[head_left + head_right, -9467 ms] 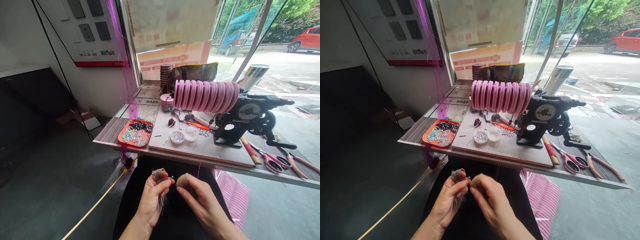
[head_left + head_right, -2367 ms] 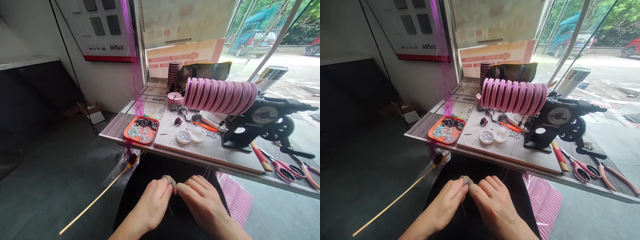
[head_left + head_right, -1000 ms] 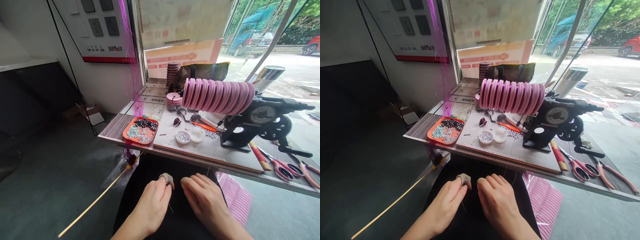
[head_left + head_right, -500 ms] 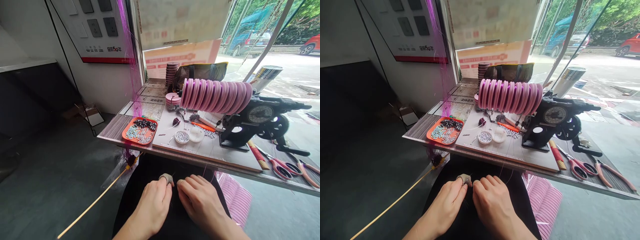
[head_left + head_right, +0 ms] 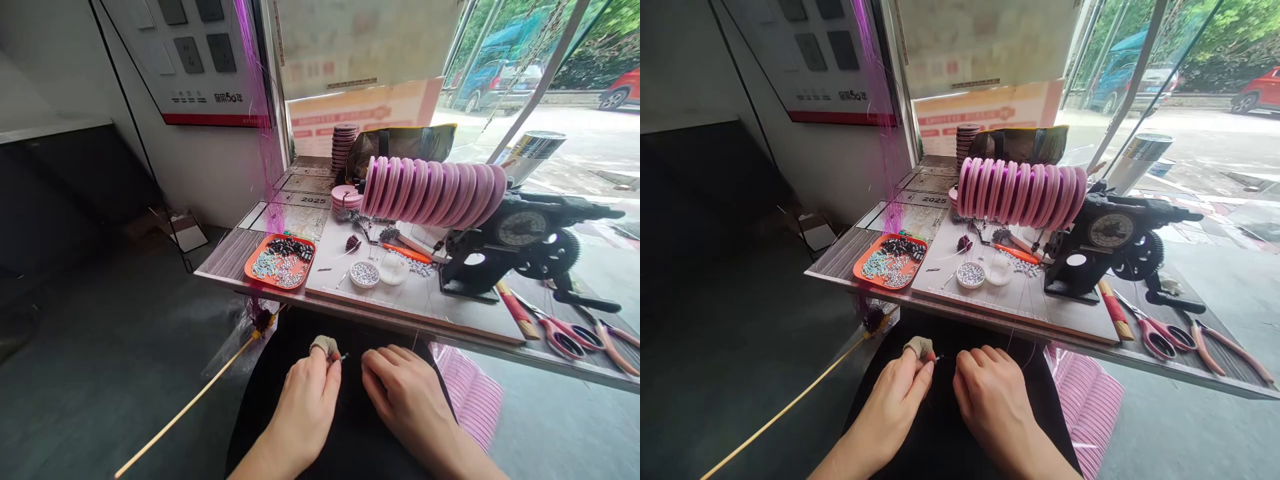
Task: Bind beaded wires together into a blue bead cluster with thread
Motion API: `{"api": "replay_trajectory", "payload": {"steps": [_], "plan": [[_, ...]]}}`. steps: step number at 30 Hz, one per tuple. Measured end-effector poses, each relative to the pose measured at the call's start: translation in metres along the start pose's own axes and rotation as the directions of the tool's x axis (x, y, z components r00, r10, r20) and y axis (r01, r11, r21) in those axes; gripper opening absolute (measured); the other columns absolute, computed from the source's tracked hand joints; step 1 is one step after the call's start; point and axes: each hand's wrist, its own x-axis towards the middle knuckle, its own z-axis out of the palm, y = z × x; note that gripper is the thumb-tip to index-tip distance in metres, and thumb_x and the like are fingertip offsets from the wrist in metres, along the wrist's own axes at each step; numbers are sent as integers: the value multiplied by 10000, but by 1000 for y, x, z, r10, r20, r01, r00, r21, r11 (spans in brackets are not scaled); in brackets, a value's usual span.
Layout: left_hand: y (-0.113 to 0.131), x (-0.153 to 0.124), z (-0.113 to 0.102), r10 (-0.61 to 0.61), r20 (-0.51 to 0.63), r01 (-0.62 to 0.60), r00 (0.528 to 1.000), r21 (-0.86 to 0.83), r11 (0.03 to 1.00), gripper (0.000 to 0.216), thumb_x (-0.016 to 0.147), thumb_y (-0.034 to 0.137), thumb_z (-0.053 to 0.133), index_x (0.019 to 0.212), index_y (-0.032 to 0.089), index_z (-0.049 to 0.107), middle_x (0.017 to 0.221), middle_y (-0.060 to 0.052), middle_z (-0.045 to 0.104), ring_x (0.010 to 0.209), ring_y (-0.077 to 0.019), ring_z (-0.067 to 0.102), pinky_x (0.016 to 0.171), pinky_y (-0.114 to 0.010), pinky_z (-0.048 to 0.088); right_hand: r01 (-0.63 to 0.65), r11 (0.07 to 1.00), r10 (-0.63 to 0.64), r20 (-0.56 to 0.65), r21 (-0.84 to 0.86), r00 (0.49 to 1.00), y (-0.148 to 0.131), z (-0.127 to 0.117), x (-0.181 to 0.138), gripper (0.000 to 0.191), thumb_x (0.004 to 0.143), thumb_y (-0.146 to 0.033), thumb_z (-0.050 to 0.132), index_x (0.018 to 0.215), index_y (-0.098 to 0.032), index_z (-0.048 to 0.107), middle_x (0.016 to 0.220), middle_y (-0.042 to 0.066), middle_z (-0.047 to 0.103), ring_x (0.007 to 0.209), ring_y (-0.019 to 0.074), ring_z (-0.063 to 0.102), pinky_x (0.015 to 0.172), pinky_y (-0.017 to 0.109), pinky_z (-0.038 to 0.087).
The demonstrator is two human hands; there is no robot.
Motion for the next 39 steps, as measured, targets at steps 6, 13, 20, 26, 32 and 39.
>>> {"api": "replay_trajectory", "payload": {"steps": [6, 13, 20, 26, 32, 39], "plan": [[-5, 2, 4, 18, -40, -18, 999, -11, 1000, 255, 883, 338, 256, 726, 215, 414, 698, -56, 557, 665, -217, 512, 627, -333, 347, -7, 997, 6, 12, 82, 1000, -2, -1, -2, 263, 860, -139, 400, 615, -183, 486, 536, -13, 495, 509, 128, 430, 545, 244, 280], [-9, 8, 5, 11, -97, -23, 995, -130, 991, 228, 864, 337, 329, 671, 227, 386, 585, 5, 487, 564, -175, 452, 561, -297, 314, 81, 959, -66, -61, 270, 996, -9, -16, -1, 197, 890, -117, 411, 767, -154, 561, 582, -1, 506, 524, 123, 421, 533, 247, 305], [-8, 9, 4, 16, -132, -48, 991, -242, 969, 235, 862, 327, 354, 654, 223, 387, 575, 23, 456, 559, -152, 433, 580, -285, 326, 158, 955, -146, -68, 250, 987, -7, -15, 1, 222, 906, -109, 381, 832, -147, 587, 573, -1, 486, 522, 124, 418, 529, 259, 313], [-6, 5, 5, 31, -123, -62, 992, -254, 965, 237, 866, 332, 361, 660, 221, 396, 560, 29, 434, 540, -146, 416, 549, -275, 317, 153, 958, -149, -36, 242, 988, -7, -11, 0, 278, 929, -155, 349, 757, -166, 567, 569, -3, 479, 521, 120, 419, 524, 256, 313], [-6, 5, 7, 49, -125, -78, 991, -234, 969, 242, 877, 348, 359, 690, 211, 430, 586, 14, 466, 556, -151, 442, 543, -273, 322, 140, 953, -144, -6, 269, 990, -6, -8, -1, 254, 916, -143, 367, 726, -163, 534, 587, 4, 489, 540, 122, 419, 531, 256, 308], [-4, 2, 7, 63, -146, -93, 987, -207, 974, 239, 876, 329, 362, 678, 213, 425, 597, 6, 493, 565, -154, 473, 539, -272, 328, 110, 957, -115, 2, 267, 993, -5, -8, -1, 242, 919, -153, 367, 766, -166, 554, 600, 7, 517, 541, 127, 441, 532, 255, 323]]}}
